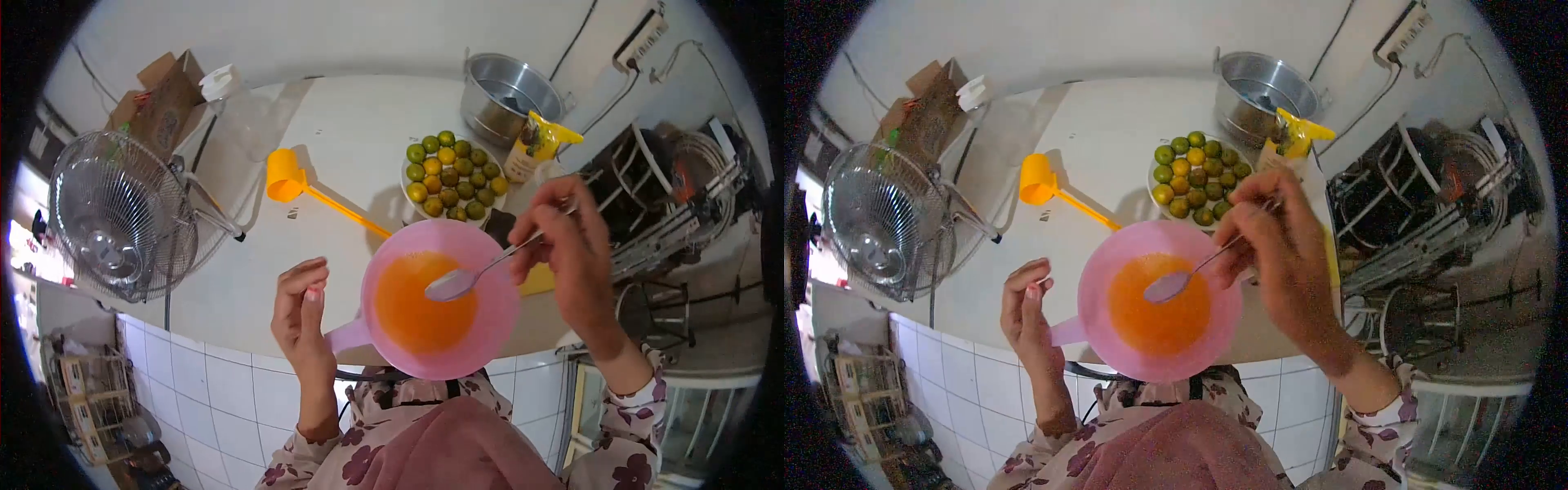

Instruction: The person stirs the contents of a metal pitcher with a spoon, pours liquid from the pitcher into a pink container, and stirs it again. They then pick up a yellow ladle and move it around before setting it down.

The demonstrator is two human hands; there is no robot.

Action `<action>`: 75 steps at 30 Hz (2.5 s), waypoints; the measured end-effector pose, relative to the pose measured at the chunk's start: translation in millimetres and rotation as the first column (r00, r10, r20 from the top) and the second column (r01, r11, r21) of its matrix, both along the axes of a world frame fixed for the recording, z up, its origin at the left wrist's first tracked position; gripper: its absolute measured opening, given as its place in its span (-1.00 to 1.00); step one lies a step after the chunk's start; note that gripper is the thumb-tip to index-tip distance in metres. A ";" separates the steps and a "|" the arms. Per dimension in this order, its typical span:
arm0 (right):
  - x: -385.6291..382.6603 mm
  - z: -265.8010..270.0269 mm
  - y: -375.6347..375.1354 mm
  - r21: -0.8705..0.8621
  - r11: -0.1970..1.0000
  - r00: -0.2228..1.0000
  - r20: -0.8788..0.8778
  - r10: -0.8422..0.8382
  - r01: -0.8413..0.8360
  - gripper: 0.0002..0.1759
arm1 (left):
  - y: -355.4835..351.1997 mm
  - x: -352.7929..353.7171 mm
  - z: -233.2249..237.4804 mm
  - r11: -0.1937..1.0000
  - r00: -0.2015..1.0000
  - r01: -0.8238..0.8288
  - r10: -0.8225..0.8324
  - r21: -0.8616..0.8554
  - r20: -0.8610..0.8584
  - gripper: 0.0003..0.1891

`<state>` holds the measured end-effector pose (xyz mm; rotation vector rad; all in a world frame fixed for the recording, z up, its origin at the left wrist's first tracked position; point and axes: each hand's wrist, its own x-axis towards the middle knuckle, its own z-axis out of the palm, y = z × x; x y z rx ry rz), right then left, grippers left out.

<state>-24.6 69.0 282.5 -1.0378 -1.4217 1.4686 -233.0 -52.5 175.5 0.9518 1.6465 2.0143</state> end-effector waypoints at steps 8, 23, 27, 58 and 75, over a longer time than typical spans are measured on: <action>-28.3 -32.5 -12.6 0.062 0.994 0.955 0.290 0.069 -0.090 -0.97 | 30.7 -27.3 -13.4 0.867 0.845 0.498 -0.480 -0.020 0.236 -0.60; -36.1 -45.4 -17.9 0.002 1.000 0.902 0.432 0.025 -0.029 -0.91 | 50.9 -25.7 -28.0 0.728 0.677 0.683 -0.604 -0.055 0.420 -0.61; -37.2 -47.5 -16.4 0.021 1.000 0.905 0.425 0.005 -0.015 -0.91 | 53.4 -26.4 -31.5 0.710 0.648 0.703 -0.611 -0.048 0.455 -0.63; -27.6 -52.5 -24.7 -0.052 0.996 0.989 0.139 -0.057 0.065 -0.93 | 46.7 -26.2 -30.7 0.712 0.665 0.698 -0.602 -0.080 0.442 -0.64; -4.8 -47.0 -37.1 -0.041 0.991 0.989 -0.067 -0.133 0.130 -0.91 | 42.9 -24.8 -30.1 0.712 0.709 0.683 -0.593 -0.162 0.382 -0.62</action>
